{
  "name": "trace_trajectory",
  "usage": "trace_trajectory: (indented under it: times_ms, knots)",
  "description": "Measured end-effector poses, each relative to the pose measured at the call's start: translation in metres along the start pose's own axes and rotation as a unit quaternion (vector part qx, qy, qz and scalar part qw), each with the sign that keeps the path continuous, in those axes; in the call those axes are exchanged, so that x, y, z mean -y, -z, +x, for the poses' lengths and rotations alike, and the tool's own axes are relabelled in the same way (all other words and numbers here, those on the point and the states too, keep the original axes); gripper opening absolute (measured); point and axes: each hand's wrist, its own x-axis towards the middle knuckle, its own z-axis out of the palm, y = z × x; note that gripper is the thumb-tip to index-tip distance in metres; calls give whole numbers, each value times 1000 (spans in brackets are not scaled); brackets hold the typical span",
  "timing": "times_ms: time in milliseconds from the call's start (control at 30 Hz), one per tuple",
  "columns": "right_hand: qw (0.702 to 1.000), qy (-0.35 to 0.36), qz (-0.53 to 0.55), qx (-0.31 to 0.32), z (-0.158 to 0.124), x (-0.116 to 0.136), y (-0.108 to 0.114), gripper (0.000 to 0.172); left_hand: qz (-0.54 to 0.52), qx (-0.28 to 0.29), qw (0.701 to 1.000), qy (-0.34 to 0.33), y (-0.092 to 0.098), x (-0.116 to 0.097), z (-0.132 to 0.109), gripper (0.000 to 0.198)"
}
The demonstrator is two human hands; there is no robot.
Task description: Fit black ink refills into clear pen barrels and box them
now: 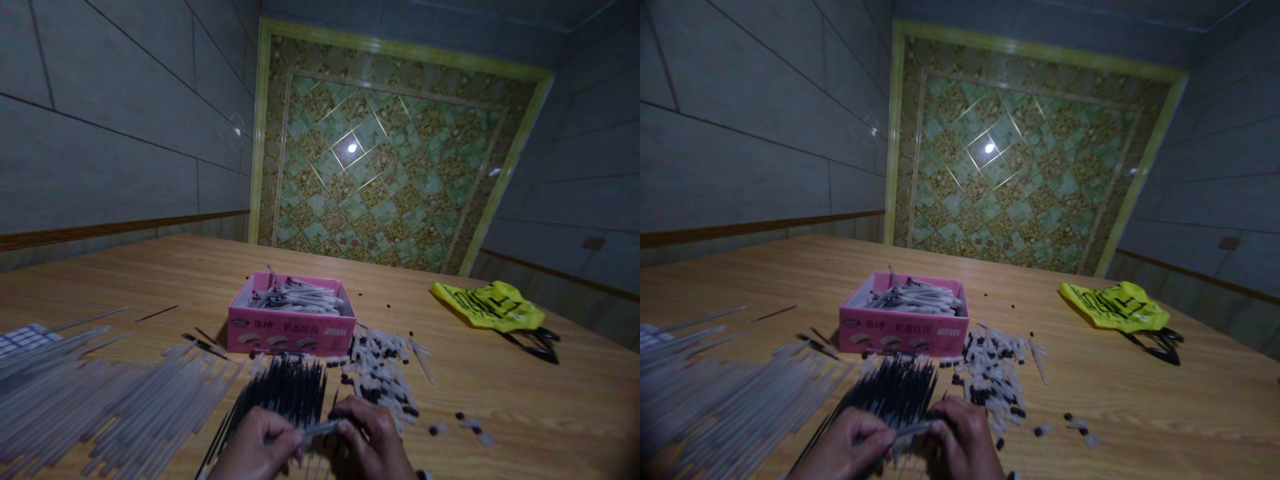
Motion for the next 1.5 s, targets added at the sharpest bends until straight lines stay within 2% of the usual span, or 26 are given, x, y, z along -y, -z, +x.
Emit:
trace_trajectory:
  times_ms: [167,233,333,500,600,667,733,833,867,933,1000,1067,1167,1233,1367,1500]
  knots:
    - [991,-102,92,-8,-1,-2,-7,36,82,-41,996,-18,-4,-7,-3,30]
    - [972,-157,175,-7,-1,-4,-11,41,143,-55,986,-59,-4,-10,-6,28]
    - [930,-226,291,0,-1,-6,-14,47,245,-63,955,-153,-1,-13,-10,27]
    - [887,-260,381,24,-2,-9,-12,46,328,-52,910,-248,3,-8,-13,31]
    - [883,-276,379,24,-2,-12,-14,46,341,-45,902,-259,2,-1,-8,34]
    - [884,-278,376,6,0,-14,-19,46,326,-39,908,-259,1,1,-4,33]
    - [877,-279,391,-23,1,-15,-22,43,301,-60,919,-246,3,0,-2,31]
    - [847,-283,441,-91,6,-10,-22,37,292,-162,926,-178,15,-5,-1,30]
    - [838,-283,450,-121,7,-7,-20,35,304,-195,921,-143,22,-6,-1,32]
    - [826,-285,450,-183,10,-3,-13,32,359,-262,894,-57,39,-6,0,33]
    - [830,-284,429,-214,10,-2,-6,32,430,-259,864,19,53,-1,1,27]
    - [838,-282,410,-225,9,-4,-2,33,471,-233,847,79,63,7,3,23]
    - [850,-271,380,-243,10,-7,4,36,492,-198,838,127,66,19,5,25]
    - [864,-248,358,-252,18,-6,11,37,494,-198,834,145,66,24,7,28]
    - [898,-191,316,-240,57,-3,30,36,488,-207,835,149,64,27,10,33]
    - [913,-193,287,-218,118,-12,37,33,483,-225,833,148,64,22,9,36]
